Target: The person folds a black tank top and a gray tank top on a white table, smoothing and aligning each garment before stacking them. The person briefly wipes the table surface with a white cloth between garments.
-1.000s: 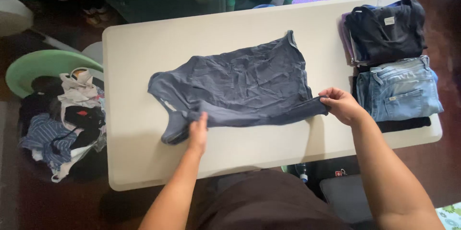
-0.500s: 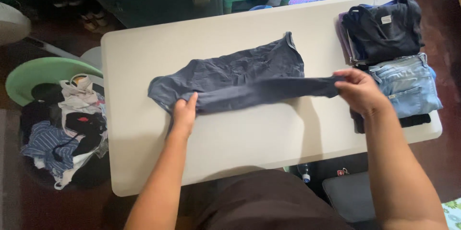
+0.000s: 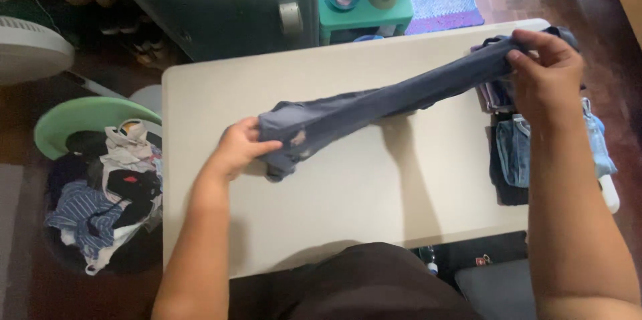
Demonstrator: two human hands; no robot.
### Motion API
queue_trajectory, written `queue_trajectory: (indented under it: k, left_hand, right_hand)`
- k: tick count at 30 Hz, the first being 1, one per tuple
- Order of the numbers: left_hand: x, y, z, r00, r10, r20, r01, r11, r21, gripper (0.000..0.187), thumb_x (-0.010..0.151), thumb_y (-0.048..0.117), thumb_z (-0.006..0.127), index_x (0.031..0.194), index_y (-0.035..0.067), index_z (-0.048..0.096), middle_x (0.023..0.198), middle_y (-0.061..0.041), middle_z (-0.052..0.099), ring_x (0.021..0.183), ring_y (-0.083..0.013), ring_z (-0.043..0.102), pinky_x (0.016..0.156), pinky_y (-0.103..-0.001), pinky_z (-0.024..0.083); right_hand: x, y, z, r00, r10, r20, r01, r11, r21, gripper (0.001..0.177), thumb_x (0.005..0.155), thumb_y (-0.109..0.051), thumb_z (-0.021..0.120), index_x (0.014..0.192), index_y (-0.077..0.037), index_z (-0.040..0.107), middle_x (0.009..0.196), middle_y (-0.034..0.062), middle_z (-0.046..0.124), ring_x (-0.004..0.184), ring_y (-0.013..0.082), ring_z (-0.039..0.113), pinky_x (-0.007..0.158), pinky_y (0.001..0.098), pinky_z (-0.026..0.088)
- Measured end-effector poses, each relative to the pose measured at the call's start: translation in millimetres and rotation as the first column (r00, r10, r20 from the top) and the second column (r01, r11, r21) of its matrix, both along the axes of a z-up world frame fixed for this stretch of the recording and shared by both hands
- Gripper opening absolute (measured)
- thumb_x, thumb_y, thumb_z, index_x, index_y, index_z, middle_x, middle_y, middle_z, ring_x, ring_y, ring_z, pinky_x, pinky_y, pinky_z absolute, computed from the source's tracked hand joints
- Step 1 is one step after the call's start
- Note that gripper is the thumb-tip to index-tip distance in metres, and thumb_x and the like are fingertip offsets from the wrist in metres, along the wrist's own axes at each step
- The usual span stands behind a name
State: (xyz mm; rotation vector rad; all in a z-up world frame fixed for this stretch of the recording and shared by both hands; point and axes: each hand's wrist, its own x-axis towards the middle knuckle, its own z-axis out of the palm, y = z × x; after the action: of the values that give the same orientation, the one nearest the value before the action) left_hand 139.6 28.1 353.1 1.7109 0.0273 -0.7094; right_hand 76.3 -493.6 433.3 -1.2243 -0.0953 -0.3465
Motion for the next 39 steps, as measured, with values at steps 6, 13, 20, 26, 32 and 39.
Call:
queue_trajectory:
  k: [6,13,20,26,32,39]
  left_hand:
    - [-2.1,30.6,84.3,0.849,0.263,0.459,-0.243,0.965,-0.103,0.084,0.076,0.000,0.086,0.142,0.000,0.035,0.116,-0.014,0.069,0.107,-0.0202,0.072,0.090,-0.033,0.062]
    - [-36.5,37.6,193.4,0.832,-0.271,0.483,-0.041,0.839,0.542,0.034,0.082,0.011,0.079,0.116,0.011,0.076,0.097,-0.003,0.072,0.082,-0.0188,0.066,0.073,-0.034,0.053]
    - [-10.4,37.3,96.8,0.583,0.142,0.800,-0.237,0.971,0.001,0.025,0.099,0.006,0.049,0.122,0.003,0.059,0.110,-0.005,0.061,0.099,-0.0123,0.057,0.090,-0.028,0.048]
    - [54.0,27.6,1.9,0.873,0.112,0.475,-0.211,0.964,0.161,0.025,0.106,0.028,0.059,0.109,0.005,0.069,0.079,-0.004,0.058,0.073,-0.0142,0.049,0.069,-0.032,0.043]
    - [138.6,40.7,48.4,0.607,0.114,0.786,-0.313,0.944,0.105,0.022,0.104,0.025,0.073,0.102,0.004,0.068,0.083,0.002,0.063,0.078,-0.0089,0.053,0.073,-0.027,0.047]
    - [86.7,36.2,124.6,0.556,-0.230,0.799,-0.130,0.925,0.356,0.043,0.071,0.012,0.092,0.109,0.004,0.073,0.095,-0.006,0.064,0.088,-0.0190,0.057,0.080,-0.034,0.049]
  right_hand:
    - [-6.2,-3.2,47.9,0.977,-0.194,0.088,0.213,0.866,-0.452,0.028,0.093,0.015,0.063,0.116,-0.001,0.068,0.144,0.0034,0.063,0.122,0.0168,0.069,0.102,0.0271,0.059]
    - [-15.9,-45.6,59.8,0.921,-0.297,0.253,0.366,0.430,-0.825,0.010,0.122,-0.006,0.054,0.128,-0.004,0.061,0.120,0.0069,0.059,0.106,0.0116,0.061,0.092,0.0230,0.052]
    - [2.7,-40.5,74.4,0.848,-0.286,0.447,0.505,0.175,-0.845,0.018,0.119,-0.005,0.046,0.122,-0.002,0.063,0.112,0.0121,0.061,0.102,0.0211,0.063,0.090,0.0305,0.051]
    - [94.9,-65.9,13.9,0.797,-0.210,0.567,0.548,-0.144,-0.824,0.016,0.107,0.001,0.062,0.104,-0.003,0.078,0.104,0.0175,0.068,0.100,0.0333,0.067,0.092,0.0416,0.055]
    - [135.1,-52.8,24.2,0.834,-0.452,0.318,0.491,0.342,-0.801,0.013,0.106,0.001,0.063,0.109,-0.004,0.075,0.102,0.0115,0.070,0.092,0.0252,0.067,0.075,0.0396,0.054]
    - [63.4,-71.0,20.3,0.920,-0.316,0.230,0.385,0.835,-0.394,0.008,0.111,0.002,0.060,0.108,-0.004,0.065,0.102,-0.0013,0.067,0.095,0.0102,0.072,0.089,0.0288,0.066]
